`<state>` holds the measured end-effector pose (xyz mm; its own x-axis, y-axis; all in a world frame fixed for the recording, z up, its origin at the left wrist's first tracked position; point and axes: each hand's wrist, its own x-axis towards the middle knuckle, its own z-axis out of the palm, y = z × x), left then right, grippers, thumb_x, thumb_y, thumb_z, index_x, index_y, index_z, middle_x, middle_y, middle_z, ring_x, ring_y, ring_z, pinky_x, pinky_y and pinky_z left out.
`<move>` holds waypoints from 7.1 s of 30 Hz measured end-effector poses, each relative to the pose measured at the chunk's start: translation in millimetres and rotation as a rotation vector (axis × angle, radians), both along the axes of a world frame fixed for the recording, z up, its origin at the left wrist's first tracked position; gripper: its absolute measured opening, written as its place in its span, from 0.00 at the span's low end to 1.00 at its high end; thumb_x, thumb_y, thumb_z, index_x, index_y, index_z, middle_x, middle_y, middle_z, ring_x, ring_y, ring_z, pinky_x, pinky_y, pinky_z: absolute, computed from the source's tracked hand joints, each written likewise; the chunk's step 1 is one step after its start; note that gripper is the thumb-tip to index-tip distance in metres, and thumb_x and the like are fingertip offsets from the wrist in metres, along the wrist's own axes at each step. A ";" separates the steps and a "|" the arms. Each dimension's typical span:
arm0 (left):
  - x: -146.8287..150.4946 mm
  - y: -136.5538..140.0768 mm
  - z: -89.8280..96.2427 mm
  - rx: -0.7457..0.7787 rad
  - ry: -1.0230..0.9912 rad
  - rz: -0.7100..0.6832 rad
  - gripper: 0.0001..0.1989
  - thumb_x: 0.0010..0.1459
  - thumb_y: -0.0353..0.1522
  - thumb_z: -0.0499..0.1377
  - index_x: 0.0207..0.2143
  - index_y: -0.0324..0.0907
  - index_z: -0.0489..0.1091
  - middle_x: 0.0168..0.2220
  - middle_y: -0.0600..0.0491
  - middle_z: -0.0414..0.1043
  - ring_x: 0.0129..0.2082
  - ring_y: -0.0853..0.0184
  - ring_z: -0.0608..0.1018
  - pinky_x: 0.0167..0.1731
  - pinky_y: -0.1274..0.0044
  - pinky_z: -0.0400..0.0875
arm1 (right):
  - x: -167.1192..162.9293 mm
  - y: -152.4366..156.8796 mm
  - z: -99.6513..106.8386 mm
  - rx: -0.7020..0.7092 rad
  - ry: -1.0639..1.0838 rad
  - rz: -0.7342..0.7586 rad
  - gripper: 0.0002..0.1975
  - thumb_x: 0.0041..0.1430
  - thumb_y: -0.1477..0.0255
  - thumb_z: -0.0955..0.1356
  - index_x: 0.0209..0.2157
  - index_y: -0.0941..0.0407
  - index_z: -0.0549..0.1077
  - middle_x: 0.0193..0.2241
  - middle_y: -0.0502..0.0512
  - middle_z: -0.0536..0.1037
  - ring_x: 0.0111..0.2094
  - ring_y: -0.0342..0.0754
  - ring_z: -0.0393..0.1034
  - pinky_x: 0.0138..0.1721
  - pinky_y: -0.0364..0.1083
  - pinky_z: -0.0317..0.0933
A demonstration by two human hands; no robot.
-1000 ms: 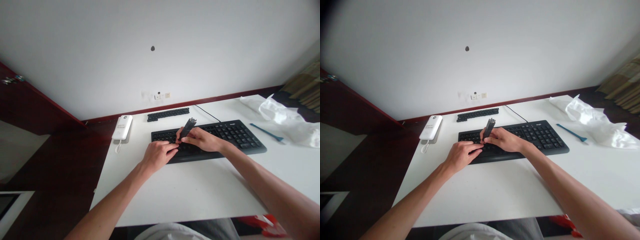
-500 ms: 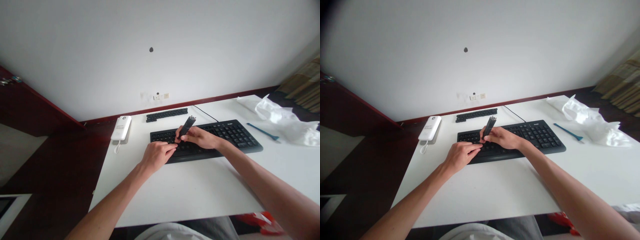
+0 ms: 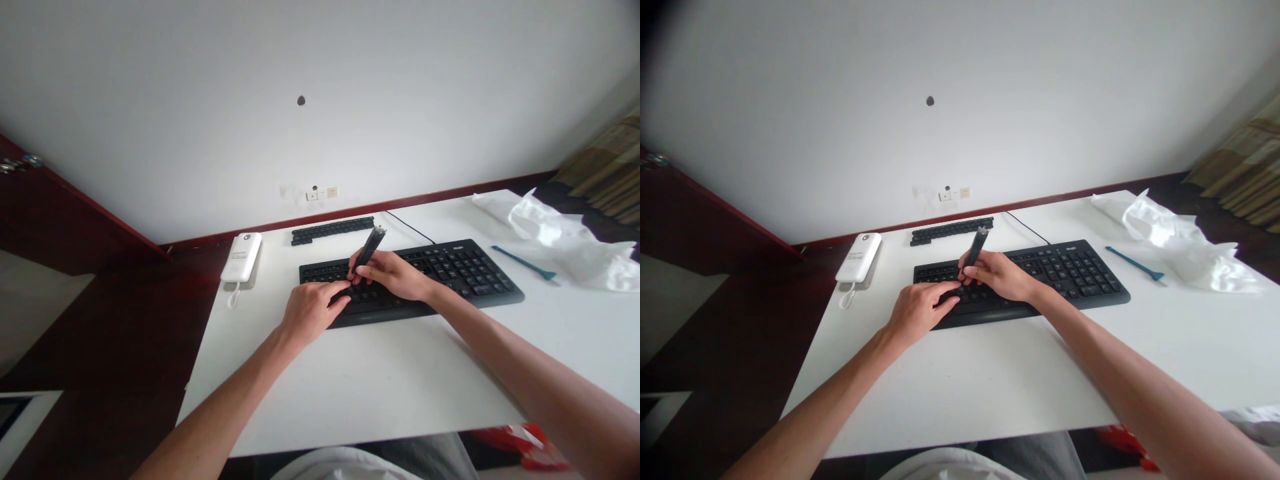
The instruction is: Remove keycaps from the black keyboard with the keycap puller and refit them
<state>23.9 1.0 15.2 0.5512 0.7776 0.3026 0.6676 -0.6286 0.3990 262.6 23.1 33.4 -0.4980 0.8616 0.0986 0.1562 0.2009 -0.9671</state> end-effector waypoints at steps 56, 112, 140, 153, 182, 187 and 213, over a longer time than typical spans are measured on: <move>-9.1 100.9 9.9 -0.063 0.053 0.327 0.11 0.60 0.44 0.66 0.41 0.52 0.82 0.23 0.58 0.73 0.26 0.68 0.74 0.30 0.77 0.61 | -4.1 5.5 -12.0 -0.031 0.123 -0.231 0.20 0.67 0.53 0.68 0.45 0.56 0.69 0.38 0.60 0.82 0.36 0.50 0.78 0.33 0.48 0.70; -3.5 126.7 0.4 -0.006 0.263 0.444 0.12 0.66 0.40 0.60 0.50 0.53 0.76 0.42 0.52 0.82 0.43 0.59 0.81 0.44 0.72 0.70 | -4.0 2.3 -11.5 -0.017 0.020 -0.239 0.21 0.68 0.53 0.66 0.48 0.56 0.72 0.39 0.60 0.82 0.35 0.51 0.75 0.35 0.51 0.70; 34.2 52.7 78.0 -0.205 0.437 -0.093 0.09 0.52 0.41 0.71 0.32 0.49 0.79 0.30 0.54 0.78 0.31 0.62 0.79 0.31 0.74 0.66 | 0.5 7.7 -15.1 0.070 0.095 -0.417 0.20 0.67 0.52 0.67 0.45 0.55 0.72 0.34 0.57 0.82 0.31 0.50 0.74 0.33 0.50 0.68; 44.8 41.8 75.2 -0.149 0.589 -0.117 0.05 0.53 0.36 0.66 0.32 0.46 0.81 0.29 0.48 0.79 0.33 0.56 0.81 0.34 0.71 0.70 | 1.0 7.4 -14.6 0.070 0.098 -0.404 0.18 0.68 0.54 0.67 0.44 0.55 0.72 0.34 0.57 0.81 0.31 0.49 0.73 0.33 0.49 0.68; -0.2 122.8 17.0 0.065 0.377 0.190 0.11 0.62 0.40 0.64 0.47 0.51 0.77 0.35 0.52 0.81 0.39 0.57 0.82 0.41 0.71 0.70 | 7.0 12.2 -15.8 0.136 0.051 -0.543 0.18 0.68 0.55 0.67 0.45 0.56 0.72 0.36 0.57 0.82 0.29 0.47 0.72 0.31 0.47 0.64; 0.9 122.4 17.2 0.047 0.379 0.185 0.06 0.63 0.39 0.64 0.40 0.50 0.78 0.34 0.52 0.81 0.39 0.58 0.81 0.41 0.72 0.70 | 6.7 11.9 -14.9 0.142 0.048 -0.541 0.18 0.68 0.55 0.67 0.45 0.56 0.72 0.36 0.58 0.82 0.29 0.48 0.72 0.31 0.47 0.64; -0.6 122.7 12.7 0.084 0.308 0.168 0.05 0.65 0.39 0.63 0.40 0.51 0.78 0.39 0.55 0.82 0.39 0.61 0.81 0.38 0.74 0.68 | 5.2 10.2 -11.4 0.141 0.015 -0.546 0.19 0.67 0.54 0.67 0.45 0.56 0.72 0.35 0.58 0.83 0.29 0.49 0.72 0.31 0.48 0.65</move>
